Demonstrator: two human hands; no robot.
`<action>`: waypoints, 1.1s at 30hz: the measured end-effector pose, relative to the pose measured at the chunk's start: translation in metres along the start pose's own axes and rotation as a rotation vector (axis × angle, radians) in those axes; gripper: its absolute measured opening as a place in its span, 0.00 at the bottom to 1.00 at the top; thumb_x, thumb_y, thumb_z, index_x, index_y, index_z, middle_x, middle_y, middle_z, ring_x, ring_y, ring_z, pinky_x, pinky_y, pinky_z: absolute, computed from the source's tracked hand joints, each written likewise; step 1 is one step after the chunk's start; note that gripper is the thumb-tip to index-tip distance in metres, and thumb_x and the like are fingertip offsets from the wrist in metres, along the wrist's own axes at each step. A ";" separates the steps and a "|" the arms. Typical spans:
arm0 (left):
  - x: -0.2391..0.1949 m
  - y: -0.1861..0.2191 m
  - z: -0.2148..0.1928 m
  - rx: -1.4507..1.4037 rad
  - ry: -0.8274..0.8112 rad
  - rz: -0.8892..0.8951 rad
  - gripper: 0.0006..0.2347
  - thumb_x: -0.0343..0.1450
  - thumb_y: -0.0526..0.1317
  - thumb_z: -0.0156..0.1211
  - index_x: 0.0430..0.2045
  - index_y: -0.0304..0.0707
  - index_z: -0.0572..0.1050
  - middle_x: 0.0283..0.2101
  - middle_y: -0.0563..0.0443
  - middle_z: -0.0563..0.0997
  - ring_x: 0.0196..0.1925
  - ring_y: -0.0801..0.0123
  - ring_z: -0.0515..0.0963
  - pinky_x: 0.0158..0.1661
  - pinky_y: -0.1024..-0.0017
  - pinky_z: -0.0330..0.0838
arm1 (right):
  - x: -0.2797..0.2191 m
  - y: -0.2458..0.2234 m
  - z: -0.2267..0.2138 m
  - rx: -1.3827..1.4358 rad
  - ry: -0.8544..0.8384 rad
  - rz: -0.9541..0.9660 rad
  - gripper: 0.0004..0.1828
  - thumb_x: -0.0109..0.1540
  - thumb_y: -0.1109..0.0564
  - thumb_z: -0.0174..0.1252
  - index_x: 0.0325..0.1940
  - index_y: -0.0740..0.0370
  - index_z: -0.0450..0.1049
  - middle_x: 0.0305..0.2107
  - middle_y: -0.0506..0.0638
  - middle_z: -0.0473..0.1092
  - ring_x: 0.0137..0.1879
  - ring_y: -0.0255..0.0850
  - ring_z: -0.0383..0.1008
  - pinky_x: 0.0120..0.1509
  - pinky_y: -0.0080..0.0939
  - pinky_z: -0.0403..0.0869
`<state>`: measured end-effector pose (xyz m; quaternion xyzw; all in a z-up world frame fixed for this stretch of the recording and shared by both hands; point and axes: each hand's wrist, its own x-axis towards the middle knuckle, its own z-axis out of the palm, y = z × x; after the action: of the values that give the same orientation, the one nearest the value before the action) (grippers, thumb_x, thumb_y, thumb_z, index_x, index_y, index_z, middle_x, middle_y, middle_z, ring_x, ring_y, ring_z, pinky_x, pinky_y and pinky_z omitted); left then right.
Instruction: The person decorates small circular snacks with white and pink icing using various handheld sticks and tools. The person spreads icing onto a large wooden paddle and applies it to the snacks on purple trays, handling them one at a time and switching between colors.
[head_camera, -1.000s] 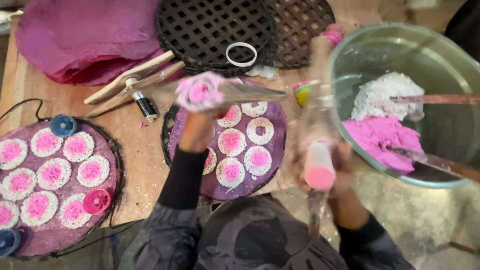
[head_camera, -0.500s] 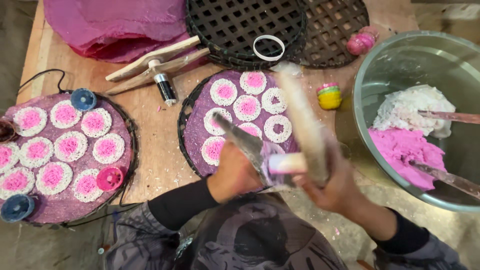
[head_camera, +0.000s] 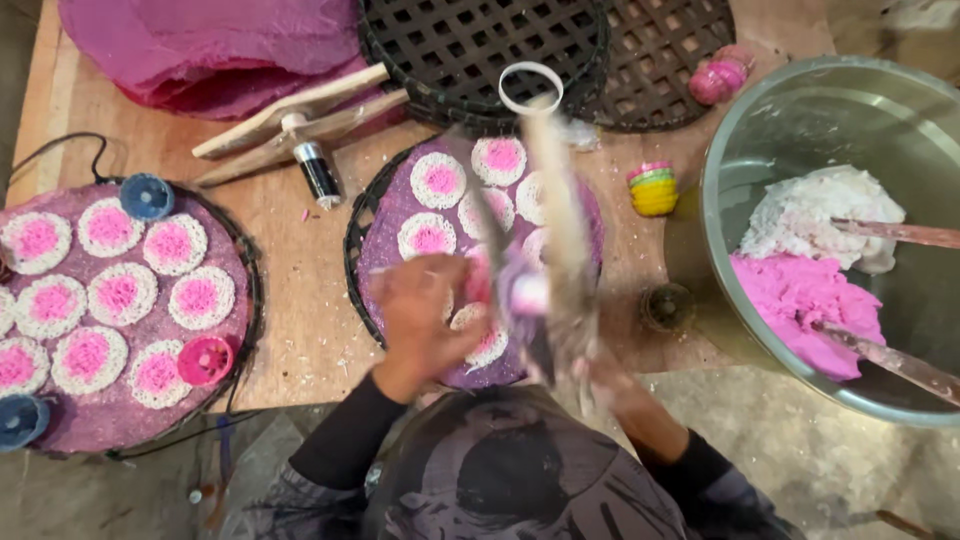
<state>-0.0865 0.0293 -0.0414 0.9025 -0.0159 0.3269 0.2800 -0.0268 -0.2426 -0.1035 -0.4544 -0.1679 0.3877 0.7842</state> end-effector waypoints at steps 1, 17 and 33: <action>-0.007 -0.012 -0.007 -0.010 0.107 -0.040 0.23 0.63 0.47 0.73 0.49 0.38 0.77 0.50 0.46 0.78 0.56 0.52 0.75 0.59 0.58 0.59 | 0.004 0.007 -0.014 -0.034 0.138 -0.084 0.46 0.64 0.40 0.63 0.75 0.67 0.52 0.62 0.62 0.62 0.65 0.52 0.64 0.67 0.50 0.65; -0.110 -0.134 0.029 0.218 -0.016 -0.692 0.24 0.72 0.52 0.61 0.59 0.37 0.71 0.58 0.36 0.65 0.61 0.41 0.61 0.58 0.42 0.52 | 0.071 0.014 -0.136 -0.084 0.573 -0.288 0.30 0.68 0.35 0.54 0.61 0.62 0.69 0.47 0.49 0.73 0.50 0.39 0.75 0.52 0.41 0.73; -0.020 -0.224 0.040 0.176 -0.090 -0.658 0.18 0.72 0.52 0.60 0.51 0.43 0.78 0.53 0.31 0.71 0.56 0.35 0.66 0.55 0.40 0.59 | -0.107 0.125 -0.060 -0.486 0.661 -0.010 0.20 0.66 0.41 0.53 0.49 0.60 0.70 0.15 0.52 0.70 0.19 0.41 0.71 0.24 0.39 0.65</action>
<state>-0.0318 0.1940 -0.1896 0.8935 0.2919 0.1790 0.2905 -0.1152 -0.3229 -0.2316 -0.7259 0.0043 0.1661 0.6674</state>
